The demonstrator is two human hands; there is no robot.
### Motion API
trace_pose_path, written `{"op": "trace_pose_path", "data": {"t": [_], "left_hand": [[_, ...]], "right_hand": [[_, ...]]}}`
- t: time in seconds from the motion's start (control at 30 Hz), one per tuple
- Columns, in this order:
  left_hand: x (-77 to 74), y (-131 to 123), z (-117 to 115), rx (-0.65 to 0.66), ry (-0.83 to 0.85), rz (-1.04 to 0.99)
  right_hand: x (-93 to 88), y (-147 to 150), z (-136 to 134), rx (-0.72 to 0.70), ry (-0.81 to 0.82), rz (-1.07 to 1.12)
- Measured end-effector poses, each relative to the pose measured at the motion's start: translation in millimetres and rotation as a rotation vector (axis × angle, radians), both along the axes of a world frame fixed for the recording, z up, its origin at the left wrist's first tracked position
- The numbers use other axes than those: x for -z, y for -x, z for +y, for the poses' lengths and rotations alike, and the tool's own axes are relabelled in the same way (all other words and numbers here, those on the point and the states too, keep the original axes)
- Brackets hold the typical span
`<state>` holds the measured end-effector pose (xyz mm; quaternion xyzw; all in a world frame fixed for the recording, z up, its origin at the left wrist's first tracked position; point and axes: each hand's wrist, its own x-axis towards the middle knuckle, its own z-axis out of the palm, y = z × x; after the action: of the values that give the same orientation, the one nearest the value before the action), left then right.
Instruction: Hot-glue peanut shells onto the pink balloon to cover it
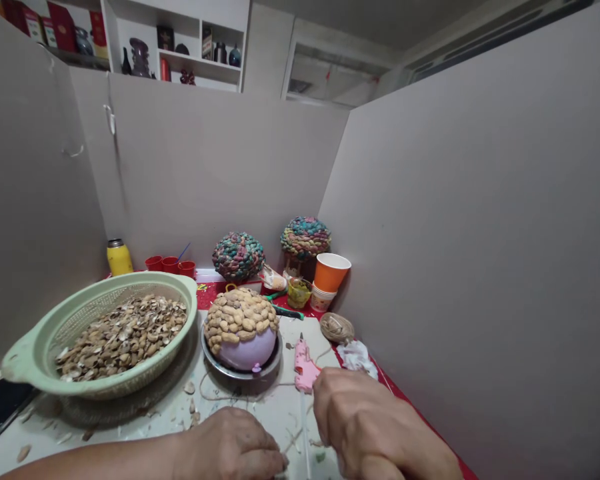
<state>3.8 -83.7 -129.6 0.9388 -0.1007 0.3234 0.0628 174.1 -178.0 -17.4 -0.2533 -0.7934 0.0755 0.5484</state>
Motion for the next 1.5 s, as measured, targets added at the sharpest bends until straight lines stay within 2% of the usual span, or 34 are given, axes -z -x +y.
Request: {"op": "trace_pose_path", "data": {"t": [0.17,0.33,0.43,0.6,0.73,0.87,0.97,1.13,1.3,1.5], "left_hand": [[6.8,-2.1,1.7,-0.041,-0.025,-0.072],[15.9,-3.7,7.7,-0.028,-0.012,-0.138],[18.5,-5.4,10.7,-0.034,-0.015,-0.145],[16.9,-9.4,13.4,-0.035,-0.011,-0.154],[14.5,-10.6,15.3,-0.012,0.023,-0.111],[11.3,-10.4,16.5,-0.002,0.044,-0.104],[8.7,-9.6,16.3,0.000,0.056,-0.117],[8.8,-6.5,15.1,0.018,0.039,-0.143],[10.2,-3.3,13.4,-0.023,0.016,-0.126],[5.1,-2.8,13.0,-0.098,0.009,-0.081]], "right_hand": [[1.8,8.3,3.6,0.034,0.025,-0.076],[13.3,-8.4,26.7,0.121,0.105,-0.031],[26.7,-27.4,38.9,0.220,0.102,0.033],[60.4,-47.7,54.8,0.368,0.072,0.128],[82.0,-49.4,62.0,0.353,0.171,0.193],[94.0,-49.5,65.1,0.318,0.303,0.262],[97.3,-50.7,67.1,0.329,0.348,0.306],[98.5,-53.3,74.3,0.426,0.338,0.343],[99.3,-59.7,81.6,0.465,0.292,0.275],[92.0,-66.0,80.4,0.521,0.260,0.182]]}}
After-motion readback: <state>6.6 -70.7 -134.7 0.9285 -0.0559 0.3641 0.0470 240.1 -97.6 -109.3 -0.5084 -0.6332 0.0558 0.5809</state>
